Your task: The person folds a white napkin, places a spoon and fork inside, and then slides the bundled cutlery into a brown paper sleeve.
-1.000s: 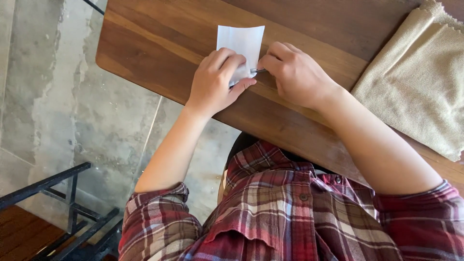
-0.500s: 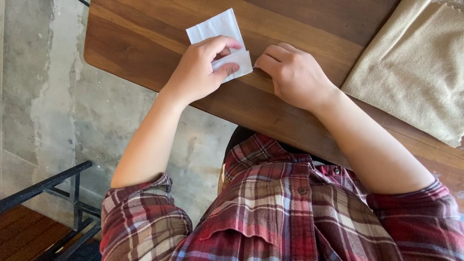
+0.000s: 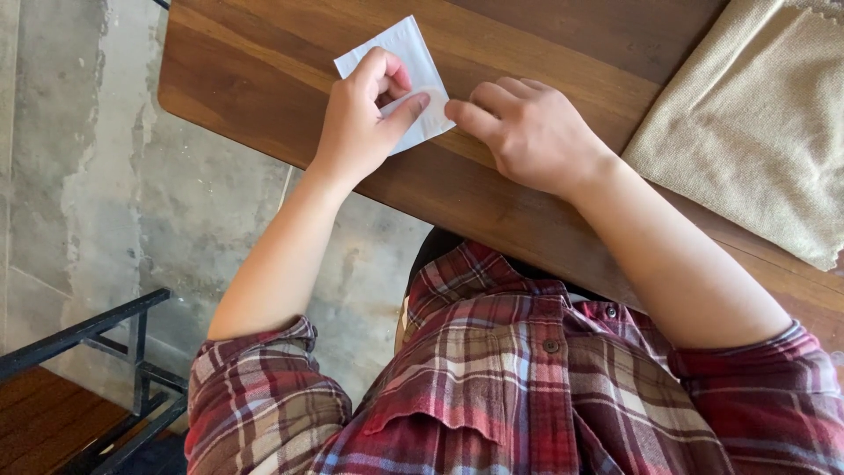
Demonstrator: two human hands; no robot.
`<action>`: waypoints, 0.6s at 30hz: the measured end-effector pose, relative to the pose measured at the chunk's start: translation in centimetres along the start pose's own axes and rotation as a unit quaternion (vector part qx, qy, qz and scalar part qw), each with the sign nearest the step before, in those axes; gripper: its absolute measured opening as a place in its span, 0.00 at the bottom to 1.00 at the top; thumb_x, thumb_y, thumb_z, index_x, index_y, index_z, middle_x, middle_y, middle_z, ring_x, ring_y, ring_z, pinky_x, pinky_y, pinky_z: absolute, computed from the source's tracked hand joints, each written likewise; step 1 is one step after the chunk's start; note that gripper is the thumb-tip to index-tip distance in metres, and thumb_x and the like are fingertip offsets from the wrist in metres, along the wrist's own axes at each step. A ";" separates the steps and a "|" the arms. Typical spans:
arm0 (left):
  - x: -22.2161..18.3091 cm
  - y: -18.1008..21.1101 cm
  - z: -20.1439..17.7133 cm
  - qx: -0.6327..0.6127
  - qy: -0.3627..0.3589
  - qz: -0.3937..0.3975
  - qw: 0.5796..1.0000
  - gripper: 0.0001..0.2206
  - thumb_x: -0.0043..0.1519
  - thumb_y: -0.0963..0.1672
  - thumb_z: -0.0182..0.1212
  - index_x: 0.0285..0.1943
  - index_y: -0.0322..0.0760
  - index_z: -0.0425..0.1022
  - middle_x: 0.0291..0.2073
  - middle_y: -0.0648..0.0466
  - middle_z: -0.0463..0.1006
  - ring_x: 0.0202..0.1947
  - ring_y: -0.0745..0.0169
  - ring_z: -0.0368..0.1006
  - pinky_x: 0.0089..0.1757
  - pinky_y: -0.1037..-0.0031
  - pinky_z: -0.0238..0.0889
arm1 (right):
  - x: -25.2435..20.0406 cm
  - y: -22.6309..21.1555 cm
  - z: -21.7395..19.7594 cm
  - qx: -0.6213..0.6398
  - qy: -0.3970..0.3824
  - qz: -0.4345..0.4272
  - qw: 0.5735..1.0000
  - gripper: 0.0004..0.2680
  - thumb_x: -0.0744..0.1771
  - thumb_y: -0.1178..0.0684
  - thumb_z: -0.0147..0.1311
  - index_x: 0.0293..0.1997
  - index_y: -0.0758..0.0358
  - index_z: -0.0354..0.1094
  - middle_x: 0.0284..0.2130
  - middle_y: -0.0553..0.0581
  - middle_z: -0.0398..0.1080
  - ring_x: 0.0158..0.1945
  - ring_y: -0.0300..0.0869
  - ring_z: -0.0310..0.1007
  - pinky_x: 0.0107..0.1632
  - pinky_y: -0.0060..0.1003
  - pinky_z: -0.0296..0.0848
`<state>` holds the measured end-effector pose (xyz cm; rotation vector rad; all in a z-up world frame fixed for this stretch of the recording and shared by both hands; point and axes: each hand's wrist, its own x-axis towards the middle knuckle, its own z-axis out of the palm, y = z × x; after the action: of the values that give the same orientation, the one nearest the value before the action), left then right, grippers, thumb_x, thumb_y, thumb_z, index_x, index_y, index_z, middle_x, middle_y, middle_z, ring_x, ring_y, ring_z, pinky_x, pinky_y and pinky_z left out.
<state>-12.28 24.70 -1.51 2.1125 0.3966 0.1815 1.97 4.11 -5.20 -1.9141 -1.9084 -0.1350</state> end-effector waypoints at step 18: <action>-0.8 -2.9 1.4 0.048 -0.004 0.194 0.980 0.09 0.72 0.42 0.58 0.39 0.31 0.76 0.31 0.52 0.75 0.30 0.59 0.70 0.32 0.71 0.61 | 0.3 -0.6 0.7 -0.057 -0.035 0.008 0.998 0.19 0.64 0.61 0.57 0.63 0.51 0.70 0.34 0.53 0.61 0.33 0.49 0.66 0.30 0.43 0.70</action>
<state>-13.27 24.73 -4.66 2.2680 -0.0177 0.3862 1.24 4.59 -5.56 -2.0335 -1.9692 -0.1783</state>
